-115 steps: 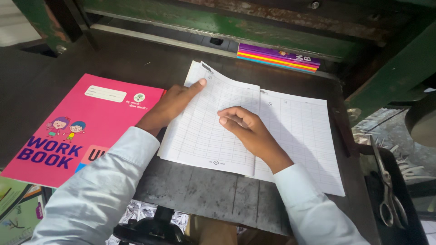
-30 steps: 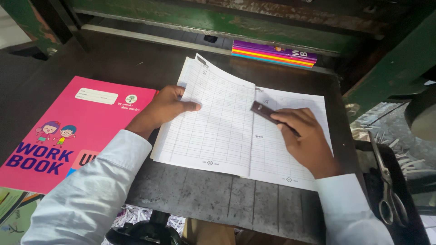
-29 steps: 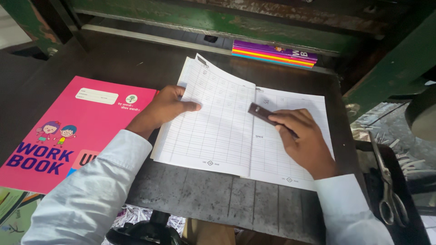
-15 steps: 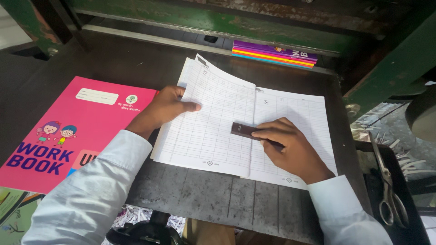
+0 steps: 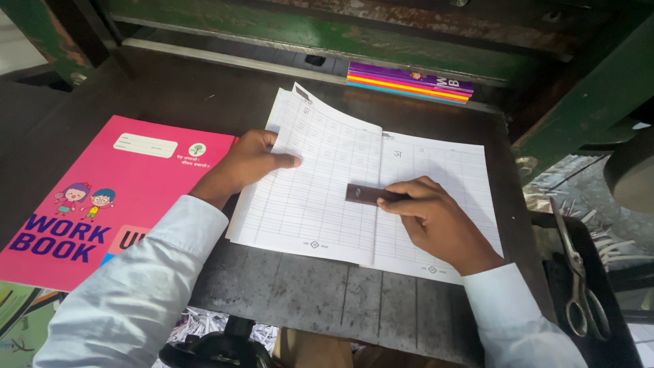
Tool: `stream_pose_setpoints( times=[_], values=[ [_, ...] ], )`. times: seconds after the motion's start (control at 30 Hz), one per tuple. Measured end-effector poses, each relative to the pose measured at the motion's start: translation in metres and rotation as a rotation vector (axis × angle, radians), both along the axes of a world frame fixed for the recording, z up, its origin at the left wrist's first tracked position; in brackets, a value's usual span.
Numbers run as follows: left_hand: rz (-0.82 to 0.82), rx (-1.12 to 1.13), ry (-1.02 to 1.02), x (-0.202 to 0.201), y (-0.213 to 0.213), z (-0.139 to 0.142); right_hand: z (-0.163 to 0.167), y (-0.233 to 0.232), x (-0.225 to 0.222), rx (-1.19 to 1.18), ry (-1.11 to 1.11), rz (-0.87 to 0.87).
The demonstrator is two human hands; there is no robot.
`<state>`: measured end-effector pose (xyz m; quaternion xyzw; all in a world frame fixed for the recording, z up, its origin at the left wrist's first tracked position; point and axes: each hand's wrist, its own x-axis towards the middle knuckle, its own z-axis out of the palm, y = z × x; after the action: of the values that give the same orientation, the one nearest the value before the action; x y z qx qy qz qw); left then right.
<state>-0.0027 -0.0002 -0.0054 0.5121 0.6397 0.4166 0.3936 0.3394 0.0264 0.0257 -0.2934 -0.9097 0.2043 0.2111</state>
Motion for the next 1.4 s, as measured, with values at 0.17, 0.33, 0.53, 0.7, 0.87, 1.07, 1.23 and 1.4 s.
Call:
stream_pose_setpoints(
  times=[0.17, 0.33, 0.53, 0.7, 0.87, 1.07, 1.23, 1.4],
  values=[
    [0.021, -0.031, 0.027, 0.000, -0.001, 0.003, -0.003, 0.002, -0.002, 0.074, 0.005, -0.016],
    [-0.016, 0.015, -0.028, -0.001, -0.001, 0.000, -0.008, 0.006, -0.007, 0.138, 0.028, -0.062],
    [-0.014, 0.030, -0.029, -0.002, -0.001, -0.004, -0.010, 0.008, -0.010, 0.183, 0.020, -0.090],
    [-0.014, 0.022, -0.034, -0.002, 0.000, -0.004, -0.011, 0.011, -0.012, 0.227, 0.041, -0.092],
    [-0.012, 0.023, -0.022, -0.002, -0.001, -0.003, -0.012, 0.014, -0.014, 0.224, 0.051, -0.107],
    [-0.013, 0.018, -0.031, -0.001, -0.001, -0.001, -0.013, 0.020, -0.018, 0.260, 0.050, -0.112],
    [-0.004, 0.004, -0.011, 0.000, -0.001, 0.000, -0.019, 0.027, -0.022, 0.258, 0.065, -0.148],
    [0.019, -0.034, 0.028, 0.000, 0.000, 0.002, -0.023, 0.035, -0.026, 0.293, 0.072, -0.174]
  ],
)
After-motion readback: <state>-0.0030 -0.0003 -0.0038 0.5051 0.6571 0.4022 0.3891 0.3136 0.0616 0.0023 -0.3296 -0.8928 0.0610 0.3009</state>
